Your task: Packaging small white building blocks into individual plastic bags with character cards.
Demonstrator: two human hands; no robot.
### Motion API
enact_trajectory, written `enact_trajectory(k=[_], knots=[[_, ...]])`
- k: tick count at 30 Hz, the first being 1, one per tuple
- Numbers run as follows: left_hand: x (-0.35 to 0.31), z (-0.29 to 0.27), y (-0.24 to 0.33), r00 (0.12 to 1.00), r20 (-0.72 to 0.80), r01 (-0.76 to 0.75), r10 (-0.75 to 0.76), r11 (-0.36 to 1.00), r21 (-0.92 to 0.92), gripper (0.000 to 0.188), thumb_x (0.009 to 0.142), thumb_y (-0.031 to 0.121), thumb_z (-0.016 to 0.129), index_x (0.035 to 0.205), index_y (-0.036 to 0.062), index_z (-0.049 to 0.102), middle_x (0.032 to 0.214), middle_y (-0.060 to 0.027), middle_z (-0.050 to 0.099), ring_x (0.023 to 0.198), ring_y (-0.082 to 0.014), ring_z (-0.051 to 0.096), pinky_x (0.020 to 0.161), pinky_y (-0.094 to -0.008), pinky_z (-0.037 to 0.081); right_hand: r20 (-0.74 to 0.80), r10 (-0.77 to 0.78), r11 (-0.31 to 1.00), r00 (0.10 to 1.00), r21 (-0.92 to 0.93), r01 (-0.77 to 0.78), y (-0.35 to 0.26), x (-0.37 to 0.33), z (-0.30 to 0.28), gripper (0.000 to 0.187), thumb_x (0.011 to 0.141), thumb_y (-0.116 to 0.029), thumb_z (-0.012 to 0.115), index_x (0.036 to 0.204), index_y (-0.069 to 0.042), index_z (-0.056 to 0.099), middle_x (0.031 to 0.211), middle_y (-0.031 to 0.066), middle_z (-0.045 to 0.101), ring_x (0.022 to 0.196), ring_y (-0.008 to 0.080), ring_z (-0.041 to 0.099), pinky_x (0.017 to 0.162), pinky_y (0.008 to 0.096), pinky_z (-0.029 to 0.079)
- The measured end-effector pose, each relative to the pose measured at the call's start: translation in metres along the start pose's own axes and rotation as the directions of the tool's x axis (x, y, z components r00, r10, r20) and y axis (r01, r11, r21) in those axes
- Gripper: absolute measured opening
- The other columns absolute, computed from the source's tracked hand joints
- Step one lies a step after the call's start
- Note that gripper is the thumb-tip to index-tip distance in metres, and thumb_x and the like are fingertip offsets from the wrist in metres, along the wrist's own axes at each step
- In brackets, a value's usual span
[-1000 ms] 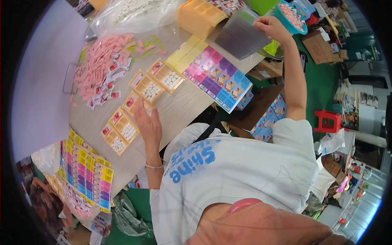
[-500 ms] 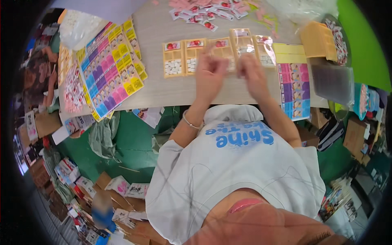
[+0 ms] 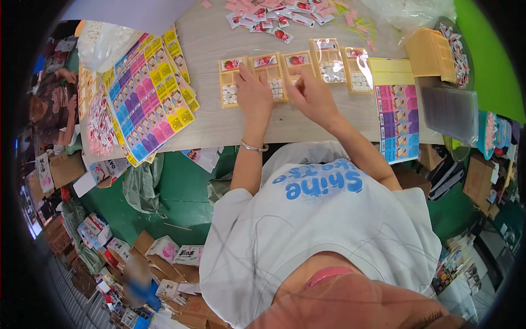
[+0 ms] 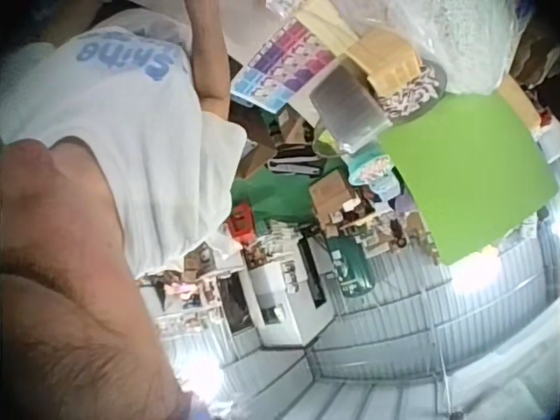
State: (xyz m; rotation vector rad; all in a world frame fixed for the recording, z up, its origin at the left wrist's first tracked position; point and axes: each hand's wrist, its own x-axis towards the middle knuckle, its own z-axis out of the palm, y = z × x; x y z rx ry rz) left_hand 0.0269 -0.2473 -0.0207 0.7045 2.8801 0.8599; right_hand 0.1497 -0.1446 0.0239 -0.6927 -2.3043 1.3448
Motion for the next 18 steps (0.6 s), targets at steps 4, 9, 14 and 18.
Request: enact_trajectory(k=[4, 9, 14, 18], knots=[[-0.003, -0.004, 0.012, 0.998, 0.032, -0.063, 0.057, 0.971, 0.232, 0.070, 0.092, 0.029, 0.065, 0.147, -0.0034, 0.036, 0.139, -0.0263, 0.046, 0.132, -0.0433, 0.043, 0.106, -0.0563, 0.037, -0.108, -0.024, 1.000, 0.994, 0.000, 0.024, 0.000, -0.018, -0.062, 0.033, 0.092, -0.005, 0.069, 0.124, -0.005, 0.061, 0.073, 0.0015, 0.059, 0.061, 0.0067, 0.056, 0.056, 0.0242, 0.046], [-0.017, 0.019, 0.000, 0.953, 0.008, -0.301, 0.303, 0.945, 0.127, 0.086, 0.087, 0.039, 0.068, 0.152, -0.0033, 0.031, 0.153, -0.0306, 0.030, 0.142, -0.0486, 0.026, 0.116, -0.0556, 0.022, -0.462, -0.061, 0.994, 0.885, -0.106, 0.013, 0.020, -0.040, -0.167, 0.032, 0.094, 0.000, 0.067, 0.125, -0.005, 0.062, 0.082, -0.0035, 0.058, 0.070, 0.0029, 0.052, 0.062, 0.0194, 0.044], [-0.019, 0.013, 0.017, 0.981, 0.058, -0.191, 0.184, 0.965, 0.181, 0.095, 0.081, 0.045, 0.070, 0.153, -0.0013, 0.028, 0.152, -0.0330, 0.029, 0.139, -0.0494, 0.029, 0.114, -0.0602, 0.022, -0.692, -0.117, 0.987, 0.713, -0.161, 0.006, 0.045, -0.079, -0.247, 0.028, 0.095, -0.006, 0.070, 0.122, -0.003, 0.063, 0.085, -0.0029, 0.060, 0.071, 0.0031, 0.053, 0.065, 0.0176, 0.044], [-0.017, 0.009, 0.019, 0.988, 0.114, -0.129, 0.107, 0.969, 0.209, 0.098, 0.078, 0.043, 0.071, 0.155, 0.0028, 0.026, 0.152, -0.0335, 0.029, 0.136, -0.0500, 0.032, 0.113, -0.0621, 0.023, -0.726, -0.165, 0.961, 0.668, -0.270, -0.056, 0.069, -0.098, -0.268, 0.027, 0.095, -0.009, 0.071, 0.121, -0.003, 0.064, 0.085, -0.0027, 0.061, 0.071, 0.0027, 0.052, 0.065, 0.0176, 0.044]])
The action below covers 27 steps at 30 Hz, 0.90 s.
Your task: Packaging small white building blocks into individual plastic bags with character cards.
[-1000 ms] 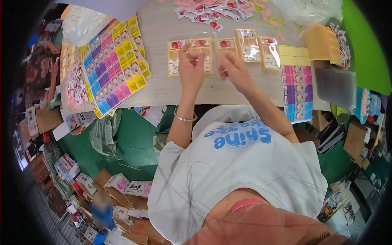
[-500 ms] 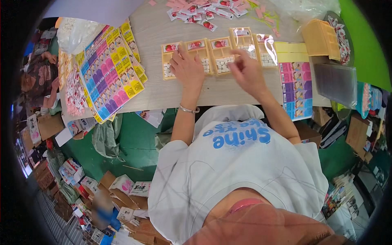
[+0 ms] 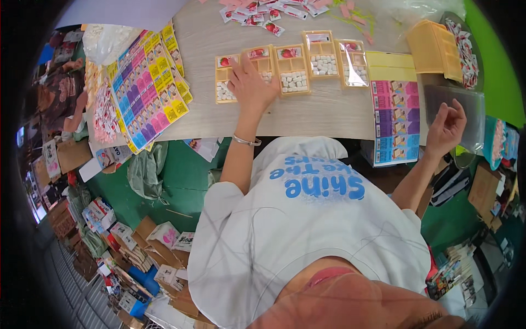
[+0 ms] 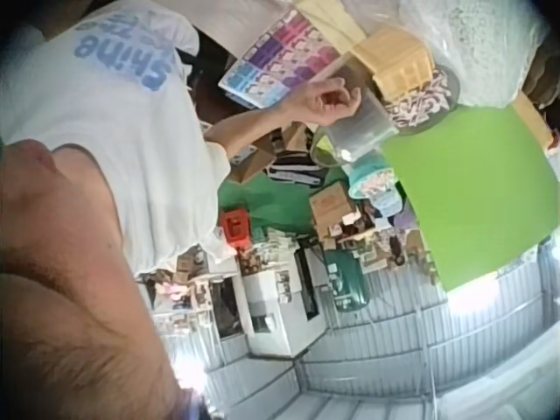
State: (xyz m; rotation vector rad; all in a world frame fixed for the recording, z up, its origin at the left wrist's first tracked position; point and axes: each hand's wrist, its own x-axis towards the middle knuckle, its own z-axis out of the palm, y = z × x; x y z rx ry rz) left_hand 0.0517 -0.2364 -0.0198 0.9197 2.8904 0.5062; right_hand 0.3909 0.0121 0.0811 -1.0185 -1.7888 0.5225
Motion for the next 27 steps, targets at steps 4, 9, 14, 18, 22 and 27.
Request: enact_trajectory(k=[4, 9, 14, 18, 22, 27], knots=[[0.004, 0.005, 0.004, 1.000, 0.014, 0.023, -0.024, 0.998, 0.064, 0.095, 0.074, 0.037, 0.070, 0.153, 0.0007, 0.029, 0.151, -0.0348, 0.028, 0.132, -0.0485, 0.034, 0.108, -0.0599, 0.026, 0.005, -0.030, 0.998, 1.000, -0.046, 0.030, 0.004, -0.006, 0.000, 0.028, 0.096, -0.012, 0.071, 0.122, -0.003, 0.064, 0.084, -0.0017, 0.061, 0.071, 0.0037, 0.051, 0.064, 0.0191, 0.044], [0.004, 0.003, 0.016, 0.998, 0.068, -0.022, 0.018, 0.998, 0.056, 0.084, 0.081, 0.040, 0.065, 0.150, 0.0003, 0.036, 0.155, -0.0295, 0.030, 0.136, -0.0472, 0.034, 0.111, -0.0627, 0.023, 0.006, -0.032, 0.995, 0.999, -0.090, 0.033, 0.003, -0.008, -0.004, 0.027, 0.093, -0.010, 0.075, 0.117, -0.003, 0.066, 0.084, -0.0013, 0.062, 0.072, 0.0035, 0.054, 0.065, 0.0188, 0.046], [-0.003, 0.029, 0.000, 0.944, -0.055, -0.314, 0.324, 0.939, 0.142, 0.075, 0.092, 0.043, 0.057, 0.151, 0.0002, 0.037, 0.160, -0.0235, 0.028, 0.149, -0.0395, 0.022, 0.118, -0.0593, 0.016, -0.188, -0.270, 0.900, 0.944, -0.397, 0.179, 0.034, 0.030, -0.048, 0.020, 0.090, -0.011, 0.076, 0.109, -0.005, 0.072, 0.088, 0.0047, 0.069, 0.072, 0.0119, 0.062, 0.066, 0.0256, 0.051], [0.004, 0.042, 0.001, 0.935, -0.032, -0.343, 0.352, 0.926, 0.161, 0.079, 0.094, 0.044, 0.056, 0.154, -0.0016, 0.032, 0.163, -0.0215, 0.026, 0.153, -0.0356, 0.017, 0.122, -0.0532, 0.014, 0.130, -0.527, 0.550, 0.840, -0.701, 0.453, 0.042, 0.087, -0.107, 0.020, 0.089, -0.015, 0.077, 0.106, -0.005, 0.075, 0.099, 0.0104, 0.074, 0.084, 0.0216, 0.069, 0.079, 0.0337, 0.054], [0.017, 0.033, -0.001, 0.956, 0.046, -0.292, 0.288, 0.949, 0.120, 0.082, 0.097, 0.042, 0.054, 0.158, 0.0000, 0.020, 0.166, -0.0203, 0.018, 0.154, -0.0355, 0.014, 0.124, -0.0506, 0.010, 0.279, 0.122, 0.783, 0.952, -0.617, 0.080, 0.051, 0.110, -0.112, 0.029, 0.090, -0.030, 0.074, 0.104, -0.005, 0.076, 0.096, 0.0069, 0.074, 0.083, 0.0181, 0.067, 0.078, 0.0302, 0.052], [0.016, 0.013, 0.001, 0.916, 0.111, -0.396, 0.386, 0.913, 0.101, 0.073, 0.100, 0.044, 0.049, 0.156, 0.0021, 0.026, 0.162, -0.0210, 0.026, 0.152, -0.0380, 0.018, 0.121, -0.0551, 0.014, 0.488, 0.295, 0.893, 0.822, -0.446, -0.056, 0.047, 0.140, -0.134, 0.027, 0.091, -0.029, 0.074, 0.103, -0.005, 0.077, 0.078, -0.0016, 0.070, 0.070, 0.0077, 0.061, 0.062, 0.0255, 0.047]])
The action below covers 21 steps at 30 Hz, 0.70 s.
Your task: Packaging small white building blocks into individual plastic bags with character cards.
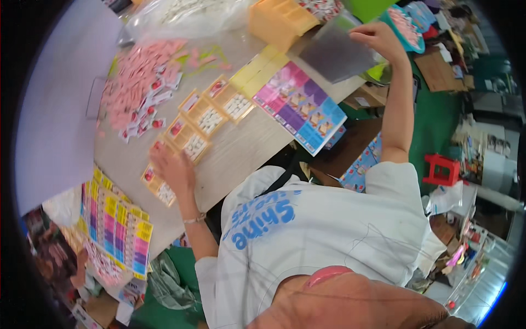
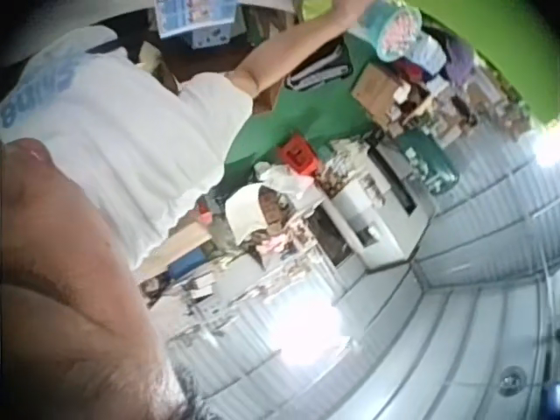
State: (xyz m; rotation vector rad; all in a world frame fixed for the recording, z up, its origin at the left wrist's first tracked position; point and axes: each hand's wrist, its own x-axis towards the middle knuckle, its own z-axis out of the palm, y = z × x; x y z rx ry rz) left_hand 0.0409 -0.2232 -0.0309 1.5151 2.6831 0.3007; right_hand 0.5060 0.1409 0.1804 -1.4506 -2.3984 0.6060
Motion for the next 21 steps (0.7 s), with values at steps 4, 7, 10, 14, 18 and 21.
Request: enact_trajectory(k=[4, 7, 10, 14, 18, 21], knots=[[-0.008, -0.017, 0.002, 0.986, -0.163, 0.007, -0.037, 0.983, -0.183, 0.065, 0.105, 0.045, 0.037, 0.153, 0.0013, 0.033, 0.158, -0.0216, 0.034, 0.148, -0.0389, 0.027, 0.120, -0.0523, 0.015, 0.120, 0.061, 0.967, 0.991, 0.238, -0.088, 0.012, 0.004, -0.006, 0.025, 0.090, -0.027, 0.075, 0.103, -0.005, 0.078, 0.071, -0.0045, 0.063, 0.063, 0.0045, 0.055, 0.056, 0.0221, 0.041], [-0.011, -0.018, -0.001, 0.982, -0.186, -0.054, -0.020, 0.921, -0.386, 0.069, 0.106, 0.051, 0.033, 0.154, 0.0022, 0.032, 0.158, -0.0226, 0.032, 0.149, -0.0381, 0.025, 0.120, -0.0527, 0.016, 0.146, 0.077, 0.933, 0.986, 0.339, -0.122, 0.015, 0.007, -0.007, 0.025, 0.091, -0.027, 0.075, 0.100, -0.005, 0.078, 0.069, -0.0054, 0.060, 0.061, 0.0042, 0.052, 0.055, 0.0213, 0.039], [-0.012, -0.030, 0.010, 0.975, -0.221, -0.144, 0.021, 0.820, -0.555, 0.062, 0.107, 0.043, 0.036, 0.151, -0.0007, 0.037, 0.153, -0.0231, 0.039, 0.145, -0.0380, 0.032, 0.119, -0.0485, 0.021, 0.153, 0.067, 0.920, 0.986, 0.372, -0.120, 0.015, 0.003, -0.006, 0.022, 0.092, -0.027, 0.074, 0.096, -0.005, 0.077, 0.069, -0.0064, 0.058, 0.060, 0.0030, 0.049, 0.054, 0.0204, 0.036], [-0.023, -0.052, 0.023, 0.956, -0.279, -0.106, -0.087, 0.786, -0.609, 0.039, 0.099, 0.018, 0.058, 0.134, 0.0004, 0.057, 0.134, -0.0185, 0.059, 0.125, -0.0310, 0.055, 0.107, -0.0404, 0.040, -0.198, -0.168, 0.970, 0.966, -0.208, 0.126, 0.006, 0.001, 0.015, 0.024, 0.098, -0.024, 0.062, 0.101, -0.002, 0.069, 0.080, 0.0060, 0.061, 0.076, 0.0179, 0.059, 0.066, 0.0331, 0.046], [-0.037, -0.056, 0.047, 0.961, -0.261, -0.168, -0.088, 0.562, -0.810, 0.029, 0.084, 0.005, 0.078, 0.111, 0.0017, 0.071, 0.112, -0.0103, 0.071, 0.101, -0.0213, 0.067, 0.089, -0.0336, 0.052, -0.714, -0.204, 0.969, 0.670, -0.051, 0.241, -0.048, -0.032, 0.024, 0.021, 0.103, -0.011, 0.047, 0.107, 0.000, 0.063, 0.106, 0.0120, 0.065, 0.097, 0.0235, 0.061, 0.089, 0.0374, 0.049], [-0.041, -0.076, 0.089, 0.979, -0.198, -0.205, 0.058, 0.163, -0.965, 0.063, 0.081, 0.006, 0.080, 0.138, 0.0050, 0.054, 0.123, -0.0096, 0.066, 0.111, -0.0214, 0.064, 0.094, -0.0330, 0.051, -0.499, -0.096, 0.816, 0.861, 0.456, 0.356, -0.106, -0.053, 0.104, 0.019, 0.103, -0.010, 0.048, 0.103, 0.000, 0.064, 0.100, 0.0065, 0.062, 0.086, 0.0161, 0.058, 0.083, 0.0302, 0.049]])
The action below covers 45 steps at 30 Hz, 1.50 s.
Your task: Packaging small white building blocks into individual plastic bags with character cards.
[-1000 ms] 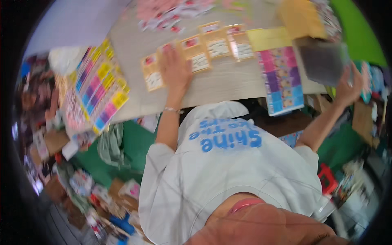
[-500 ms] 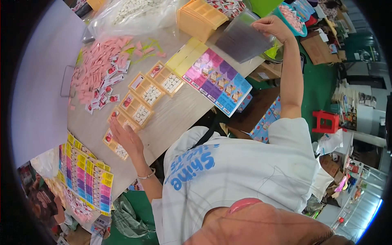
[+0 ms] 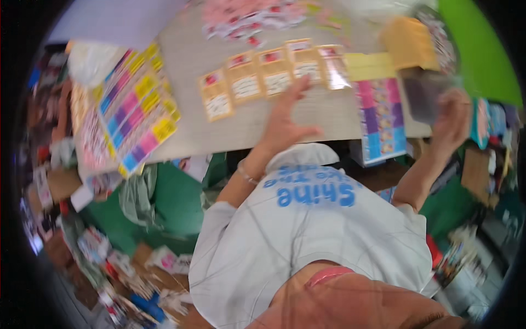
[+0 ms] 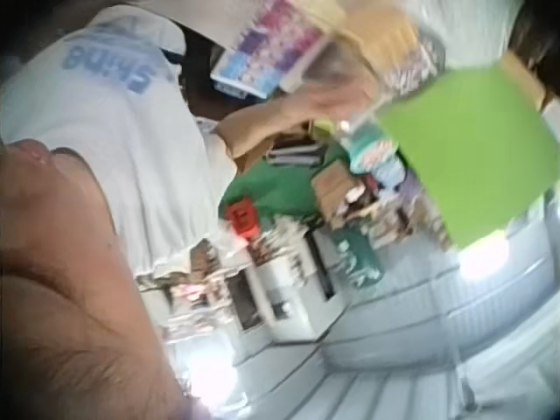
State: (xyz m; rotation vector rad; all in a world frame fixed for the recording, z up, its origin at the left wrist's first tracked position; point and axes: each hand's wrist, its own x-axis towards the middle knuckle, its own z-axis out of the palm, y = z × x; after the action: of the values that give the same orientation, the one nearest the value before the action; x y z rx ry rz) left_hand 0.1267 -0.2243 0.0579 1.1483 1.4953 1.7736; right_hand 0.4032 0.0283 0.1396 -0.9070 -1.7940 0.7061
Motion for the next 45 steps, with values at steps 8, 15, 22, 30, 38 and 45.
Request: enact_trajectory(k=[8, 15, 22, 30, 38, 45], knots=[[-0.024, -0.110, -0.032, 0.790, -0.533, 0.378, -0.303, 0.925, 0.035, 0.032, 0.097, 0.010, 0.064, 0.128, 0.0057, 0.057, 0.079, -0.0009, 0.064, 0.067, -0.0079, 0.056, 0.062, -0.0254, 0.049, 0.855, 0.155, 0.515, 0.495, 0.358, -0.779, -0.090, -0.153, 0.288, 0.020, 0.106, -0.021, 0.048, 0.105, -0.004, 0.058, 0.077, 0.0009, 0.055, 0.069, 0.0083, 0.053, 0.062, 0.0243, 0.044], [-0.032, -0.169, -0.076, 0.725, -0.686, 0.652, -0.058, 0.380, 0.656, 0.029, 0.101, 0.027, 0.056, 0.115, 0.0021, 0.060, 0.084, -0.0091, 0.068, 0.069, -0.0281, 0.066, 0.064, -0.0407, 0.052, 0.855, 0.117, 0.964, 0.506, 0.024, -0.264, -0.083, -0.173, 0.383, 0.032, 0.092, -0.023, 0.066, 0.111, 0.001, 0.058, 0.076, 0.0118, 0.063, 0.073, 0.0216, 0.066, 0.061, 0.0378, 0.051], [-0.028, -0.173, -0.101, 0.737, -0.676, 0.659, 0.020, 0.205, 0.724, 0.028, 0.100, 0.034, 0.055, 0.105, 0.0062, 0.057, 0.101, -0.0157, 0.070, 0.088, -0.0365, 0.069, 0.071, -0.0493, 0.054, 0.803, 0.052, 0.967, 0.593, -0.189, 0.170, -0.092, -0.167, 0.357, 0.040, 0.088, -0.027, 0.069, 0.118, -0.002, 0.060, 0.088, 0.0176, 0.067, 0.084, 0.0398, 0.067, 0.069, 0.0492, 0.054], [-0.003, -0.181, -0.086, 0.708, -0.689, 0.698, -0.153, 0.003, 0.716, 0.041, 0.099, 0.044, 0.055, 0.120, 0.0094, 0.058, 0.116, -0.0142, 0.067, 0.102, -0.0360, 0.066, 0.082, -0.0499, 0.053, 0.753, -0.090, 0.984, 0.652, -0.036, 0.177, -0.032, -0.122, 0.220, 0.041, 0.086, -0.017, 0.075, 0.123, -0.004, 0.061, 0.093, 0.0144, 0.067, 0.079, 0.0275, 0.067, 0.065, 0.0378, 0.053], [-0.017, -0.170, -0.099, 0.963, -0.147, 0.160, -0.224, 0.039, 0.986, 0.086, 0.089, 0.049, 0.064, 0.157, 0.0086, 0.030, 0.166, -0.0139, 0.023, 0.155, -0.0347, 0.013, 0.118, -0.0653, 0.013, 0.696, -0.221, 0.757, 0.683, -0.320, 0.570, 0.056, -0.069, 0.147, 0.072, 0.082, -0.034, 0.077, 0.146, -0.016, 0.049, 0.149, 0.0115, 0.046, 0.141, 0.0334, 0.039, 0.115, 0.0482, 0.031], [0.024, -0.082, -0.098, 0.996, 0.033, -0.013, -0.089, 0.212, 0.977, 0.079, 0.091, 0.050, 0.061, 0.155, 0.0115, 0.035, 0.166, -0.0141, 0.021, 0.153, -0.0392, 0.014, 0.119, -0.0646, 0.006, 0.751, -0.167, 0.753, 0.638, -0.321, 0.575, 0.099, -0.088, 0.213, 0.089, 0.088, -0.055, 0.065, 0.158, -0.014, 0.028, 0.163, 0.0139, 0.027, 0.155, 0.0312, 0.013, 0.123, 0.0531, 0.016]])
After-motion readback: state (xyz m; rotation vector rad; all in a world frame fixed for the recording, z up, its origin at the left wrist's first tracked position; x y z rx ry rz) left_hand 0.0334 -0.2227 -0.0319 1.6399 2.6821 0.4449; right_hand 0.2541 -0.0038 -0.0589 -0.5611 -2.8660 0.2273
